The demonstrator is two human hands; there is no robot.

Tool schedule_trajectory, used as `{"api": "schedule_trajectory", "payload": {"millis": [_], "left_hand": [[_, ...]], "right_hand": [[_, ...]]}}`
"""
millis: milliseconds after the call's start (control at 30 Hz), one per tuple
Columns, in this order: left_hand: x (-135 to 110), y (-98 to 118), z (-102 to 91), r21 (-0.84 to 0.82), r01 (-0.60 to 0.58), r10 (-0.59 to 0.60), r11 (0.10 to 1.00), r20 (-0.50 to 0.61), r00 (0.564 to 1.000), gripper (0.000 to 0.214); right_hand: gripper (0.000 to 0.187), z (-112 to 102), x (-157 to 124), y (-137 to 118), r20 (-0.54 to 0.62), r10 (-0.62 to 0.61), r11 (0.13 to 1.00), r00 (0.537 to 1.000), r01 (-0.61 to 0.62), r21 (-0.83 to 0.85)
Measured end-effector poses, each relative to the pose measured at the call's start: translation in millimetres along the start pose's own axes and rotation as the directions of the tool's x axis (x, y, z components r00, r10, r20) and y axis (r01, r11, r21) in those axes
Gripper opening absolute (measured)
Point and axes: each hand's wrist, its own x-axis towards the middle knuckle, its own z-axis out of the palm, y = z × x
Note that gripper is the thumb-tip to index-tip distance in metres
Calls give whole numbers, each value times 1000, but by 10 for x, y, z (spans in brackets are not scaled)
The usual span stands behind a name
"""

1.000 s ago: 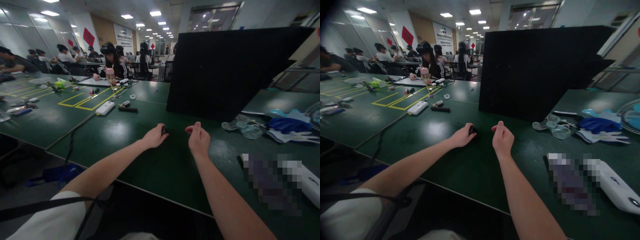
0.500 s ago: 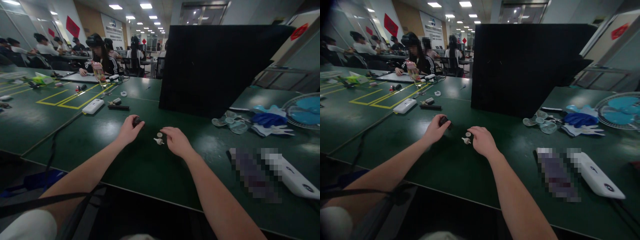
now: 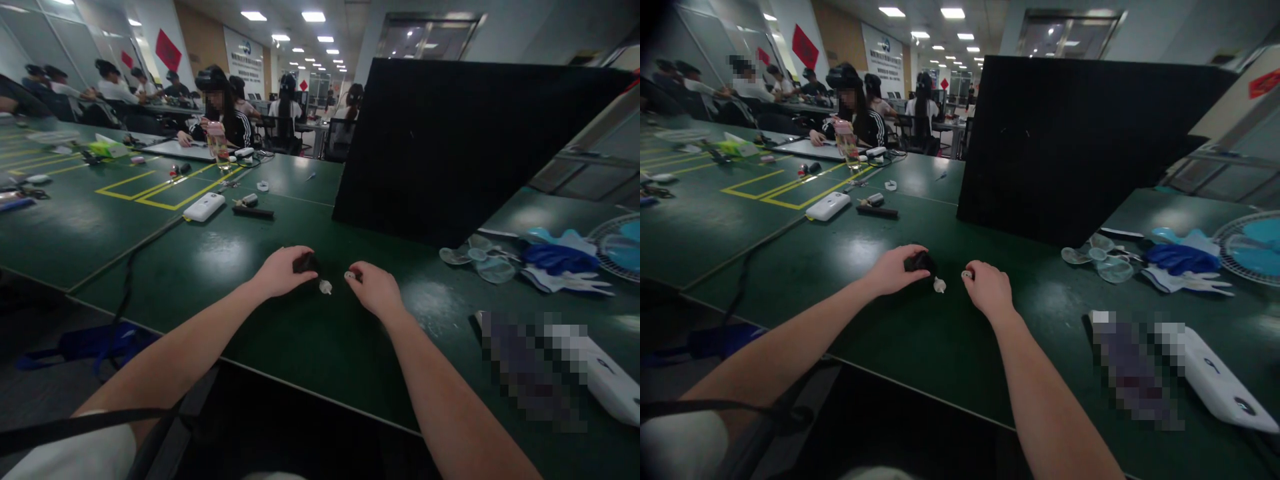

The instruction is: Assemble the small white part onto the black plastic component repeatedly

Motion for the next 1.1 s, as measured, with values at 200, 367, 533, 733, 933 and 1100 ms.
{"api": "schedule_trajectory", "payload": {"millis": [200, 367, 533, 733, 933, 1100], "left_hand": [[-22, 56, 17, -12, -36, 36, 999, 17, 999, 49], [-28, 45, 86, -87, -36, 40, 996, 44, 998, 47], [-15, -6, 121, -103, -13, 20, 995, 65, 998, 47], [12, -65, 104, -24, 92, -92, 996, -5, 996, 51], [47, -156, 116, 43, 179, -175, 983, -83, 981, 51], [40, -165, 107, 40, 154, -151, 987, -54, 987, 52]], "right_hand": [[20, -125, -146, -300, -250, -217, 949, 944, 264, 172], [20, 5, -187, -516, -153, -350, 915, 924, 372, 154], [23, 5, -162, -456, -131, -342, 930, 930, 355, 94], [37, -70, -118, -258, -141, -243, 970, 960, 245, -3], [41, 59, -8, -360, 138, -209, 960, 968, 230, -159], [28, 0, -36, -318, 71, -127, 957, 989, 141, -255]]}}
